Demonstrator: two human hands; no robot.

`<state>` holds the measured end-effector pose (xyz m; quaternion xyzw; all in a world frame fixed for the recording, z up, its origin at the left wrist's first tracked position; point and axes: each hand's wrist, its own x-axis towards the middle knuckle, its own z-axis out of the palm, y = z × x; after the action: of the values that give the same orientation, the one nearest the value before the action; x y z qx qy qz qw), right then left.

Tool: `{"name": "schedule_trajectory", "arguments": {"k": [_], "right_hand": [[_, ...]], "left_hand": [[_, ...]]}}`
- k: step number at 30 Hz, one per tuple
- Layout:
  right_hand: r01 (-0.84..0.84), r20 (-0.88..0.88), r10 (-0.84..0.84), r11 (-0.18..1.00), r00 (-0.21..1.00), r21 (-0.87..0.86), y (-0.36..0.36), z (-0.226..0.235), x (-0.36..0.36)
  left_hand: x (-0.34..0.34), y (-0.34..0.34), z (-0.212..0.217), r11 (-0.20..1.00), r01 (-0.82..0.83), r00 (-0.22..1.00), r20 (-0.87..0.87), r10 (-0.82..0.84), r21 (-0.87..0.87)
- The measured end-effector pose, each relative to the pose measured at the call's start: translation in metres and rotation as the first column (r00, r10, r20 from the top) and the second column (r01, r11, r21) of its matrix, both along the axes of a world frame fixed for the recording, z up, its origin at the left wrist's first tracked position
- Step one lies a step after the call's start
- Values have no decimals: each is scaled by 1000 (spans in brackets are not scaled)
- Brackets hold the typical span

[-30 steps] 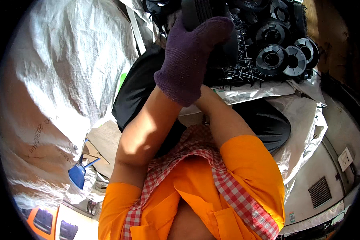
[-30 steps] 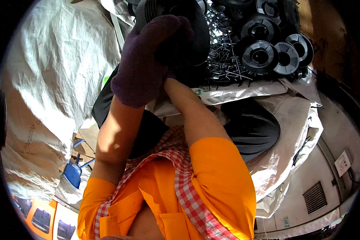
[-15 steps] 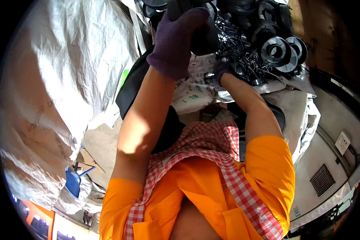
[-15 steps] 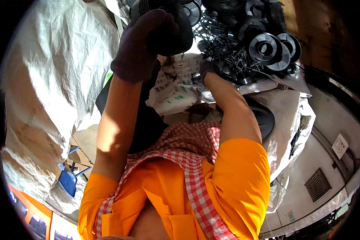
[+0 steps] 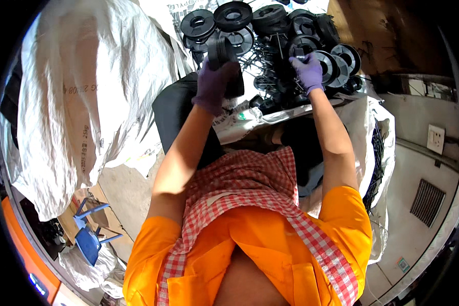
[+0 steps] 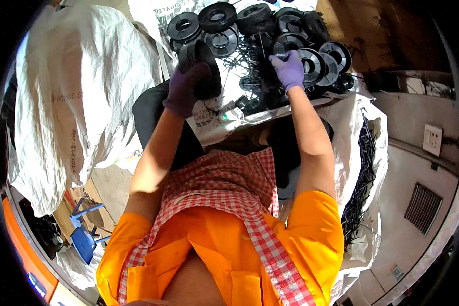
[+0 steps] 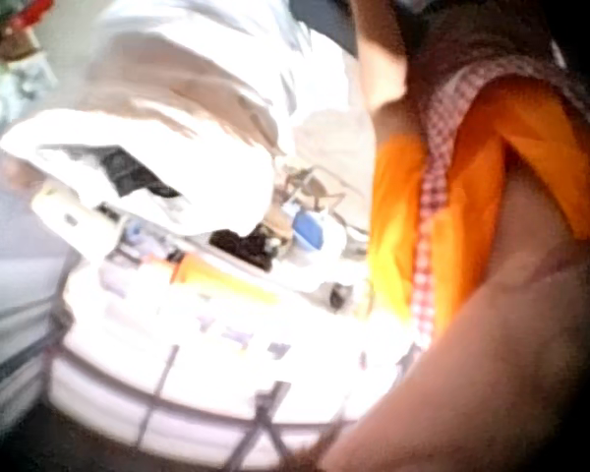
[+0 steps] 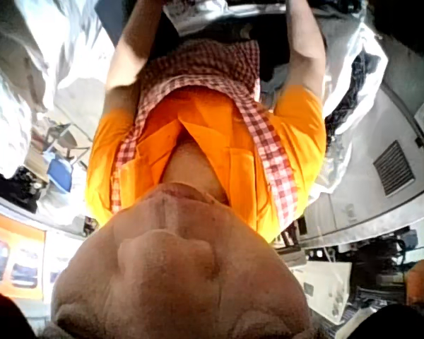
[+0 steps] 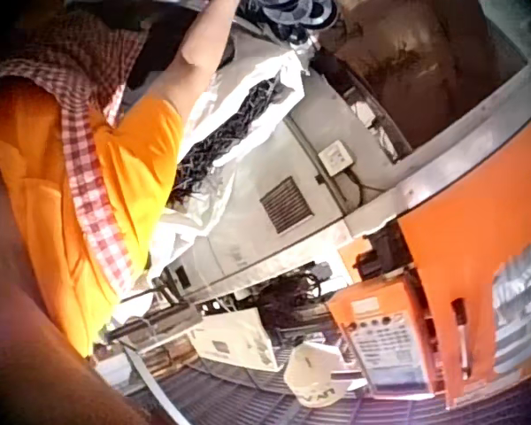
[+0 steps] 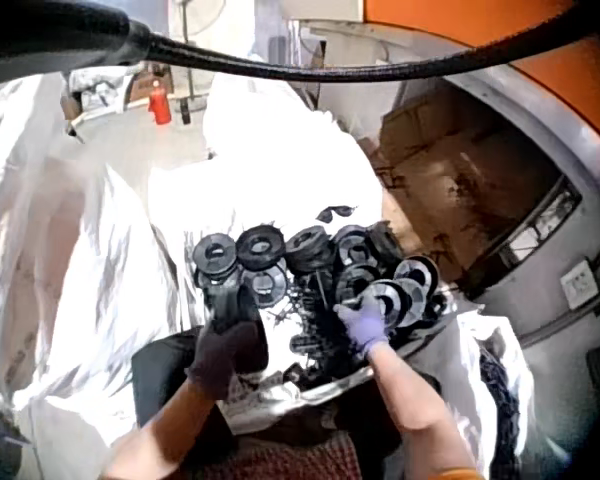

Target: The person sorts through a pile of plastic parts by hand, picking up individual pieces, turning them over, and placing them into a large white bag.

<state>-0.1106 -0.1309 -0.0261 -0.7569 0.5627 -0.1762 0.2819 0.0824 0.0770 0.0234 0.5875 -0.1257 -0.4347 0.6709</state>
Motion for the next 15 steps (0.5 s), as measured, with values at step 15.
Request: {"name": "schedule_trajectory", "arguments": {"k": [15], "right_hand": [[-406, 563, 149, 838, 813, 365, 179, 45, 1]], "left_hand": [[-91, 71, 5, 972, 152, 984, 118, -133, -180]]}}
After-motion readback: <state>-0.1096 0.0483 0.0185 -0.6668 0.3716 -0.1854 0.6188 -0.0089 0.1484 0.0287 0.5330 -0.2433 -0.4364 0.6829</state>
